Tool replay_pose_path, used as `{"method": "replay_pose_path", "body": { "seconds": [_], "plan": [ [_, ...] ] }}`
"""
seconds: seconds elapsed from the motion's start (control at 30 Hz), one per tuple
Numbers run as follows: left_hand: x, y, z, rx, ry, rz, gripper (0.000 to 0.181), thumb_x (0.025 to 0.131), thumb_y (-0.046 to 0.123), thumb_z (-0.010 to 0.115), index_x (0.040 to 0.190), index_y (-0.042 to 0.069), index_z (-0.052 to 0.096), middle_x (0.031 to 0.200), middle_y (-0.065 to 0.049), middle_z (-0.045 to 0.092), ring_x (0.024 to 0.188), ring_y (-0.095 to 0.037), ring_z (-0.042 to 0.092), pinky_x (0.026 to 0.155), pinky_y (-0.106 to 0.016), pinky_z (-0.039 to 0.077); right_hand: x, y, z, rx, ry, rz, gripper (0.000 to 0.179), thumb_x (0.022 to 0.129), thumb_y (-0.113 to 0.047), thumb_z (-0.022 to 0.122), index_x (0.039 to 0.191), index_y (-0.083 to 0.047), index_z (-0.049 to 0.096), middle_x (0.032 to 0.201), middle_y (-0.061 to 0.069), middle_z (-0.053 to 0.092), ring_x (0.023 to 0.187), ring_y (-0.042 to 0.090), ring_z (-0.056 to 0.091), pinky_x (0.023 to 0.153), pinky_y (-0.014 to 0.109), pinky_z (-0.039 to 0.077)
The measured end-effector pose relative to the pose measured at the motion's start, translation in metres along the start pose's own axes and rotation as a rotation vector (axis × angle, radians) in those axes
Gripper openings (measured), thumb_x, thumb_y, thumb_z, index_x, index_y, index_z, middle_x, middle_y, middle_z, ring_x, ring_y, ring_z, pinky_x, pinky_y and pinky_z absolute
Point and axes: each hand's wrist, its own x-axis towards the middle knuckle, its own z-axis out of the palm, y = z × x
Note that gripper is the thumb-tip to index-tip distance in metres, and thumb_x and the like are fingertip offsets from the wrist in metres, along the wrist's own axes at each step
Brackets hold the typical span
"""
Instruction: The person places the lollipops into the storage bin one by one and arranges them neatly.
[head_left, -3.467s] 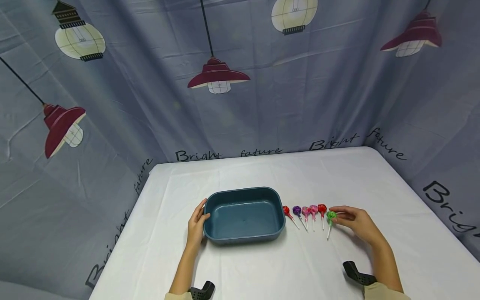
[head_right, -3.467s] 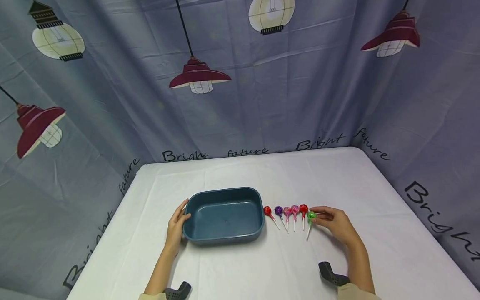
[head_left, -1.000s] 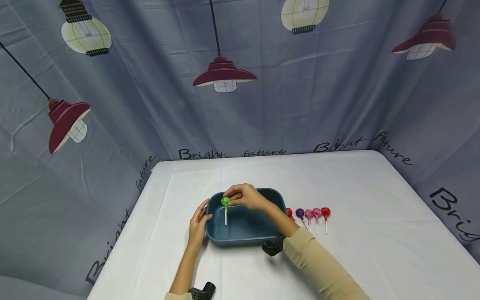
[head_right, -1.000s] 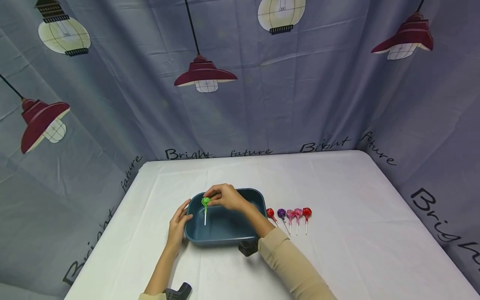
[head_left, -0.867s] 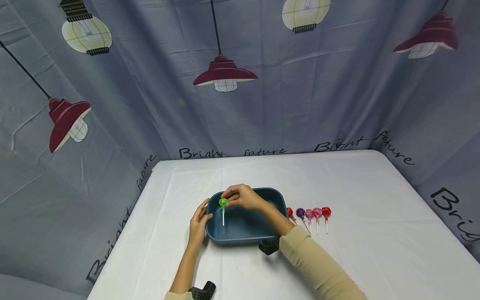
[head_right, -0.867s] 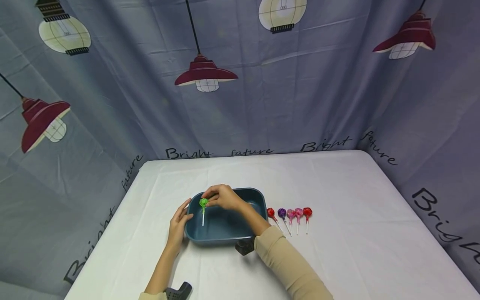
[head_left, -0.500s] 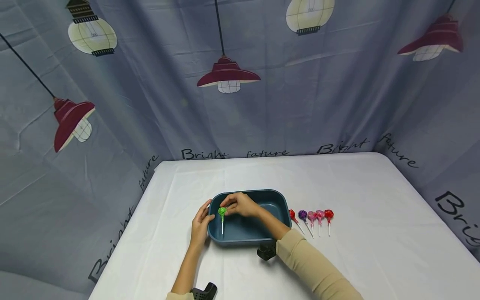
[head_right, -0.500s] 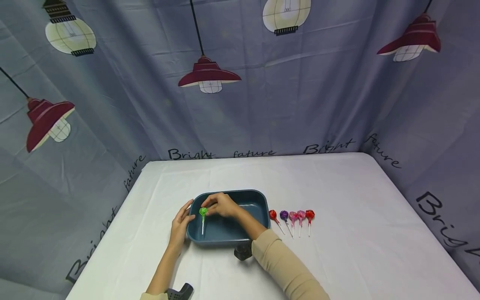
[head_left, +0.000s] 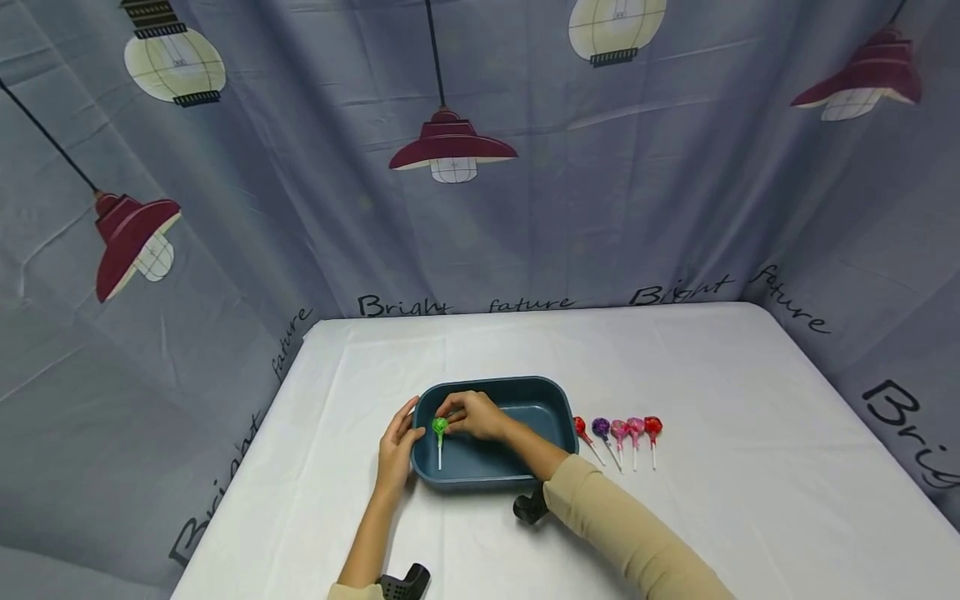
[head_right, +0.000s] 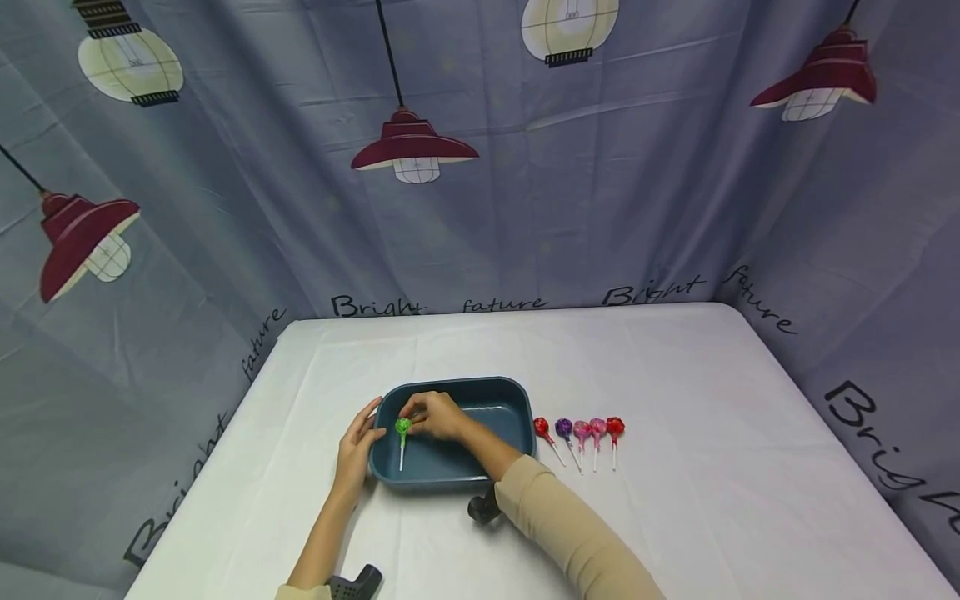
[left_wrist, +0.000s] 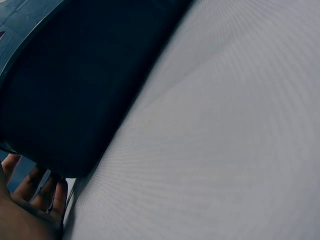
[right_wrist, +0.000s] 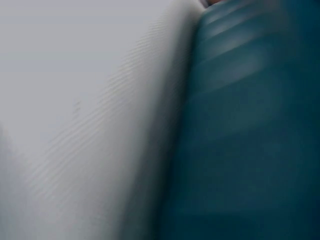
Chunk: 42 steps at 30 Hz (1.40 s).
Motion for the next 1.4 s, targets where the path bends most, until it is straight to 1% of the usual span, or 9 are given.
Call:
{"method": "replay_pose_path", "body": {
  "seconds": [0.07,0.2,0.3,0.47,0.53,0.67,0.83,1.13,1.4],
  "plan": [
    [-0.001,0.002,0.0,0.002,-0.001,0.001,0.048,0.09,-0.003,0.048,0.137,0.007,0.043,0.129,-0.019,0.05,0.119,-0.028,0.047,0.086,-0.022,0.043,0.0,0.001,0.002,-0.054,-0.003,-0.021,0.024,0.077,0.004,0.069,0.1,0.0,0.065,0.099,0.01,0.066,0.09,0.019,0.065,0.072,0.021,0.049],
    [-0.002,0.003,0.0,0.003,-0.009,0.011,0.049,0.09,-0.003,0.048,0.138,0.005,0.042,0.13,-0.02,0.049,0.119,-0.029,0.046,0.087,-0.02,0.041,-0.001,0.001,0.005,-0.137,-0.004,-0.081,0.024,0.077,0.001,0.07,0.101,-0.001,0.065,0.097,0.009,0.068,0.09,0.019,0.065,0.076,0.024,0.049],
    [-0.001,0.002,0.0,-0.002,-0.012,0.014,0.049,0.09,-0.003,0.048,0.138,0.005,0.041,0.13,-0.019,0.049,0.12,-0.028,0.046,0.088,-0.019,0.041,-0.002,-0.001,0.006,-0.164,-0.002,-0.084,0.025,0.077,0.0,0.07,0.101,-0.001,0.065,0.097,0.009,0.068,0.091,0.019,0.064,0.077,0.024,0.048],
    [0.006,-0.016,-0.004,-0.004,0.004,0.019,0.049,0.09,0.001,0.05,0.138,0.01,0.044,0.13,-0.015,0.051,0.119,-0.025,0.047,0.089,-0.02,0.04,0.0,0.001,0.006,-0.197,0.009,-0.052,0.024,0.078,-0.002,0.07,0.102,-0.004,0.065,0.098,0.006,0.068,0.092,0.017,0.064,0.077,0.022,0.047],
    [0.008,-0.023,-0.005,0.004,0.014,0.024,0.048,0.09,0.003,0.051,0.137,0.013,0.045,0.129,-0.013,0.052,0.118,-0.023,0.047,0.089,-0.02,0.04,0.0,0.002,0.006,-0.197,0.012,-0.061,0.024,0.078,-0.001,0.07,0.101,-0.003,0.065,0.097,0.007,0.068,0.091,0.019,0.064,0.077,0.024,0.048],
    [0.008,-0.022,-0.004,0.023,0.029,0.024,0.049,0.089,0.004,0.052,0.136,0.014,0.047,0.128,-0.012,0.053,0.118,-0.02,0.048,0.089,-0.02,0.039,0.0,0.002,0.007,-0.203,0.015,-0.076,0.024,0.078,-0.001,0.071,0.101,-0.003,0.065,0.096,0.007,0.068,0.091,0.019,0.064,0.077,0.025,0.048],
    [0.008,-0.022,-0.004,0.034,0.031,0.029,0.049,0.089,0.004,0.052,0.136,0.013,0.046,0.128,-0.014,0.052,0.118,-0.022,0.048,0.089,-0.019,0.039,0.0,0.002,0.007,-0.208,0.012,-0.066,0.024,0.078,-0.003,0.071,0.102,-0.004,0.065,0.097,0.006,0.068,0.092,0.018,0.063,0.078,0.023,0.047],
    [0.009,-0.022,-0.005,0.021,0.035,0.014,0.048,0.088,0.003,0.052,0.134,0.017,0.048,0.127,-0.012,0.053,0.118,-0.021,0.047,0.089,-0.018,0.039,0.001,0.001,0.006,-0.214,0.016,-0.064,0.024,0.079,-0.006,0.071,0.102,-0.005,0.066,0.098,0.004,0.068,0.09,0.015,0.062,0.077,0.021,0.047],
    [0.009,-0.021,-0.004,0.0,0.023,0.021,0.049,0.09,0.0,0.051,0.138,0.01,0.044,0.131,-0.019,0.049,0.121,-0.027,0.044,0.088,-0.017,0.039,0.001,0.0,0.003,-0.194,0.028,-0.042,0.027,0.077,-0.005,0.072,0.104,-0.005,0.066,0.099,0.006,0.067,0.091,0.018,0.062,0.077,0.024,0.047]
  ]
}}
